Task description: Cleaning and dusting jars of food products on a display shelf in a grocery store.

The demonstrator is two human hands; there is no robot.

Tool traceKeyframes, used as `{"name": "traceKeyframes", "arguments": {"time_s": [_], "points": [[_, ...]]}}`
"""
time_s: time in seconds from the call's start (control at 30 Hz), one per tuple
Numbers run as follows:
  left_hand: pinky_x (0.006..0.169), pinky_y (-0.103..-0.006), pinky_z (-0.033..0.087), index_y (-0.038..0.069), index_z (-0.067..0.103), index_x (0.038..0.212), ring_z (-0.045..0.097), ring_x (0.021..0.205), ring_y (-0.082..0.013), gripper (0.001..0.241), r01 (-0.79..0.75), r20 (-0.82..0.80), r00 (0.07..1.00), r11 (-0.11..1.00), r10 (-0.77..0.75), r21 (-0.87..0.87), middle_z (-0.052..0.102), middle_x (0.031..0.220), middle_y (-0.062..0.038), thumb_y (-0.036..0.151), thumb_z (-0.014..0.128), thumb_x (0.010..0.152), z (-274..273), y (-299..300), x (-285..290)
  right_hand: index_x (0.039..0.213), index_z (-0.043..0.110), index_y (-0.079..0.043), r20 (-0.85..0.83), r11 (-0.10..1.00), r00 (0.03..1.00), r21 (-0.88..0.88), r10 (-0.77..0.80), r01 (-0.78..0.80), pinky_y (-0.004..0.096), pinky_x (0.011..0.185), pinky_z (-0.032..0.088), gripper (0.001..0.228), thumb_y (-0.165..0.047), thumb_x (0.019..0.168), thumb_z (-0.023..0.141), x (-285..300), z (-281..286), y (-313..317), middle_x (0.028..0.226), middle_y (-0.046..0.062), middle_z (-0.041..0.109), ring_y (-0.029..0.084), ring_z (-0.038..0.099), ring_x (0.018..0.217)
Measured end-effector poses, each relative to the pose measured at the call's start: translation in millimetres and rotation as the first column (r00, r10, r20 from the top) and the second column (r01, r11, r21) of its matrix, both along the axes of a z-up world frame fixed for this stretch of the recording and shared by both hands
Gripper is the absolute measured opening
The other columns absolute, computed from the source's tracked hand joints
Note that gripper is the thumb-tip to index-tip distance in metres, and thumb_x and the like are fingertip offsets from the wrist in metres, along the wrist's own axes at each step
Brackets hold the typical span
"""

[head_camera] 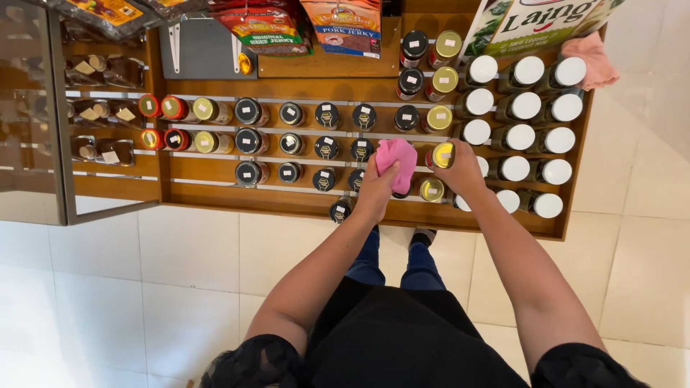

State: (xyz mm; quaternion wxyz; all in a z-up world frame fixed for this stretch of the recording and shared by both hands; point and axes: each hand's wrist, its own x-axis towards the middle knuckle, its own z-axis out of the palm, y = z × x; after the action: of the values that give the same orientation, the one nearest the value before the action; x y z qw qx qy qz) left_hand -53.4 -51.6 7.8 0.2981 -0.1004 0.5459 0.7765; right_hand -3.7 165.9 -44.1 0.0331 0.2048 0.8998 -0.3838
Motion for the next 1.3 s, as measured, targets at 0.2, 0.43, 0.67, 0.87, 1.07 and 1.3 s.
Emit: {"name": "traceKeyframes", "arguments": {"time_s": [0.2,0.43,0.67,0.87,1.07,1.3], "points": [[0.104,-0.0336,0.047,0.006,0.047,0.146,0.058,0.121,-0.0187,0.051,0.051,-0.030,0.998,0.994,-0.054,-0.093,0.060,0.134,-0.009,0.014,0.063,0.099,-4.5,-15.3,2.0,0.143,0.046,0.000,0.101,1.000,0.995,-0.005,0.013,-0.013,0.043,0.105,0.047,0.081,-0.018,0.077,0.087,-9.5,-40.1,-10.6,0.137,0.022,0.055,0.039,0.055,0.125],[0.103,-0.0341,0.048,0.006,0.049,0.143,0.058,0.120,-0.0181,0.047,0.059,-0.073,0.995,0.978,-0.075,-0.199,0.060,0.133,-0.010,0.014,0.064,0.100,-3.8,-46.9,-9.7,0.147,0.041,0.000,0.140,1.000,0.990,0.007,-0.016,0.016,0.042,0.108,0.046,0.084,-0.012,0.076,0.085,-13.8,-65.6,-14.6,0.143,0.021,0.051,0.039,0.053,0.128],[0.102,-0.0332,0.048,0.008,0.048,0.145,0.059,0.119,-0.0175,0.049,0.085,-0.062,0.993,0.977,-0.099,-0.196,0.062,0.132,-0.009,0.015,0.063,0.098,-6.3,-50.6,-12.6,0.149,0.041,-0.004,0.178,0.998,0.983,-0.029,-0.044,0.050,0.043,0.108,0.047,0.083,-0.011,0.079,0.084,-10.9,-63.2,-15.0,0.144,0.019,0.051,0.038,0.054,0.129],[0.102,-0.0337,0.048,0.007,0.047,0.147,0.059,0.118,-0.0186,0.053,0.142,-0.071,0.984,0.958,-0.165,-0.251,0.062,0.132,-0.010,0.018,0.064,0.098,-4.6,-37.6,-7.4,0.148,0.039,-0.002,0.076,0.999,0.997,-0.032,-0.017,0.020,0.045,0.107,0.045,0.088,-0.014,0.076,0.086,-12.3,-53.1,-17.1,0.145,0.023,0.048,0.041,0.051,0.130],[0.102,-0.0338,0.048,0.005,0.047,0.146,0.060,0.118,-0.0196,0.054,0.156,-0.089,0.978,0.947,-0.187,-0.281,0.062,0.131,-0.011,0.019,0.065,0.097,4.0,-33.9,-11.4,0.144,0.048,-0.002,0.024,1.000,1.000,0.023,-0.010,0.009,0.046,0.111,0.045,0.071,-0.024,0.086,0.083,-41.0,-2.8,7.4,0.143,0.021,0.053,0.039,0.053,0.132],[0.102,-0.0344,0.048,0.004,0.049,0.145,0.059,0.118,-0.0204,0.052,0.099,-0.108,0.987,0.974,-0.123,-0.205,0.063,0.130,-0.011,0.018,0.064,0.097,5.1,-36.4,-5.3,0.147,0.046,-0.008,0.043,0.978,0.989,0.152,0.139,-0.144,0.046,0.109,0.044,0.077,-0.014,0.080,0.082,-81.9,-12.8,22.7,0.150,0.019,0.046,0.041,0.046,0.134]]}}
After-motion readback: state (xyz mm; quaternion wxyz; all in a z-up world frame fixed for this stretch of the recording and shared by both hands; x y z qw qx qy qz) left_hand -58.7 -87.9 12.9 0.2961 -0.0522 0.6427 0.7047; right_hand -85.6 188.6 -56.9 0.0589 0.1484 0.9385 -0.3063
